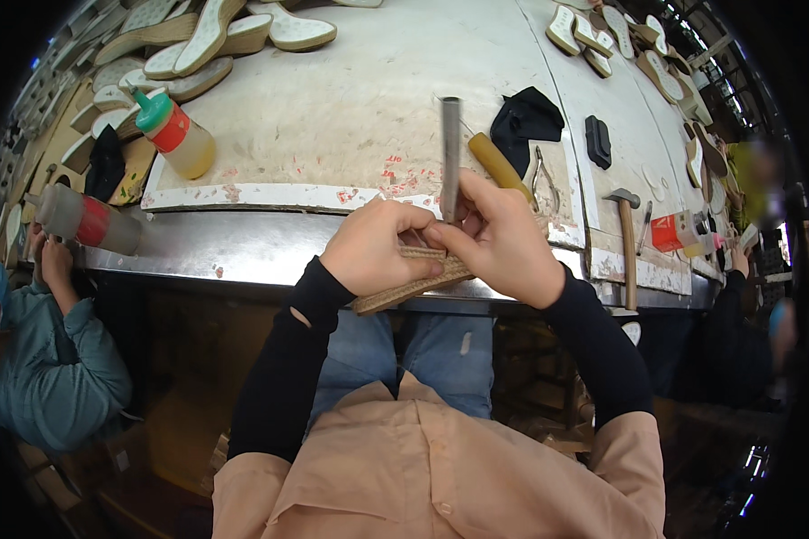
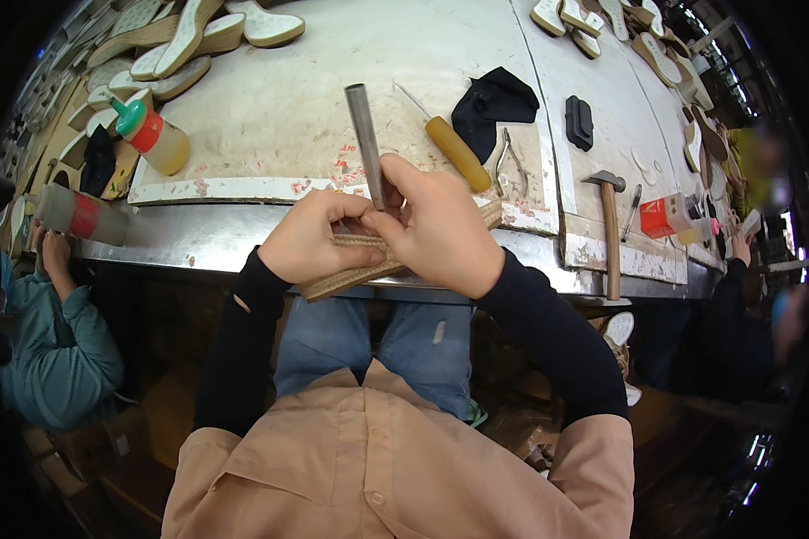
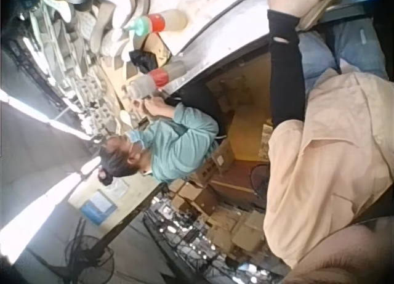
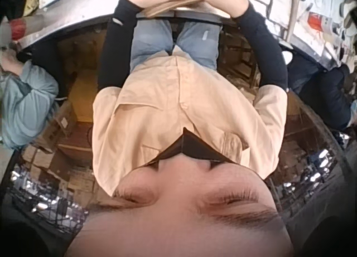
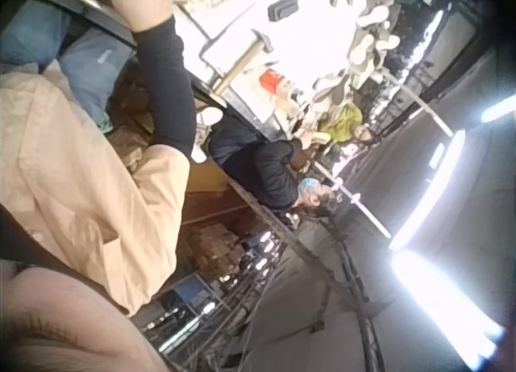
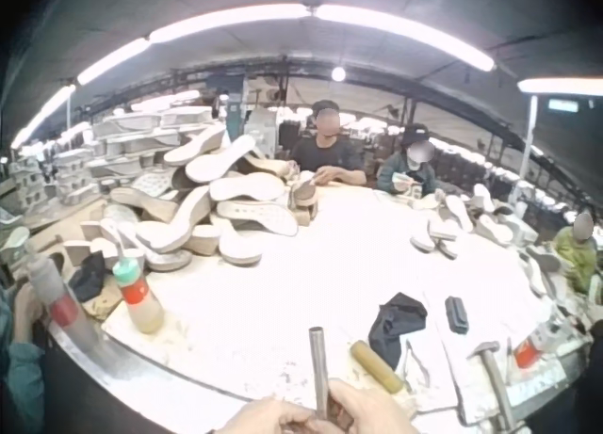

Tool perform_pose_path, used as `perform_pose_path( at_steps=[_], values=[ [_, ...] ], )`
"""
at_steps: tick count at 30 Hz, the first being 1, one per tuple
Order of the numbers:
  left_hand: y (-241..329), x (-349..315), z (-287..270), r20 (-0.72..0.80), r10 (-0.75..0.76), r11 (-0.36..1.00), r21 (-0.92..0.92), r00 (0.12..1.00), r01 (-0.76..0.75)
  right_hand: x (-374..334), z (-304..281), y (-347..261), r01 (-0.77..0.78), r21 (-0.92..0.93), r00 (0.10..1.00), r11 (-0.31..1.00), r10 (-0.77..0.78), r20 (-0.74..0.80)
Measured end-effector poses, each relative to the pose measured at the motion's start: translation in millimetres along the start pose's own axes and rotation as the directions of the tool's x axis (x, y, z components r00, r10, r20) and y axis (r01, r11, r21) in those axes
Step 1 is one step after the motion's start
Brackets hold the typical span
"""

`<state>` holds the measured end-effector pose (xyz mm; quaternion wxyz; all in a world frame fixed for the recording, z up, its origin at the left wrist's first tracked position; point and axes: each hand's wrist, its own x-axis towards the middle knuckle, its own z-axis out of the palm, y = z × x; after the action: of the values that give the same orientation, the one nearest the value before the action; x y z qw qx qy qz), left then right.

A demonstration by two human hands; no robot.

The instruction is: The person uses a metal file to shape and smooth the edges of a wooden shoe sole. They repeatedly rotate the sole to work on different sides and occasionally inspect the surface. The person places the finished sole on a nearby pile and picks up a new one to continue the process.

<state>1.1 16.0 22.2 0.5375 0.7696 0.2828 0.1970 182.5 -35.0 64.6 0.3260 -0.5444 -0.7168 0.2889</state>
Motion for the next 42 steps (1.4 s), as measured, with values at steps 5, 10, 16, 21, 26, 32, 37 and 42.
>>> perform_pose_path(
  at_steps=[5, 10, 16, 21, 26, 32, 37, 42],
  values=[
    [3, -3, 2, -0.015, -0.037, 0.998, -0.053, 0.999, 0.036, 2, -3, 7, -0.004, 0.454, 0.977, 0.891, 0.1, -0.187],
    [3, -4, 3, -0.016, -0.074, 0.997, -0.012, 0.997, 0.074, -19, -23, 9, 0.199, 0.477, 0.868, 0.856, 0.072, -0.492],
    [-1, -2, 4, -0.046, -0.027, 0.995, -0.095, 0.999, 0.023, -47, 0, 9, 0.166, 0.199, 0.874, 0.966, -0.051, -0.483],
    [-1, -2, 3, -0.025, -0.042, 0.99, -0.133, 0.999, 0.038, -48, 16, 13, 0.138, 0.017, 0.879, 0.99, -0.115, -0.462],
    [1, -2, 2, -0.018, -0.036, 0.99, -0.136, 0.999, 0.034, -45, 19, 15, 0.189, -0.11, 0.868, 0.976, -0.218, -0.446],
    [1, -1, 4, -0.042, -0.016, 0.989, -0.147, 0.999, 0.009, -49, 25, 11, 0.043, -0.001, 0.879, 0.999, -0.038, -0.475],
    [1, -3, 5, -0.058, -0.012, 0.995, -0.101, 0.998, 0.006, -43, 26, 14, 0.117, -0.239, 0.871, 0.964, -0.215, -0.443],
    [3, -4, 6, -0.037, -0.085, 0.993, -0.086, 0.996, 0.081, -48, 19, 14, 0.079, 0.148, 0.884, 0.986, -0.001, -0.467]
  ],
)
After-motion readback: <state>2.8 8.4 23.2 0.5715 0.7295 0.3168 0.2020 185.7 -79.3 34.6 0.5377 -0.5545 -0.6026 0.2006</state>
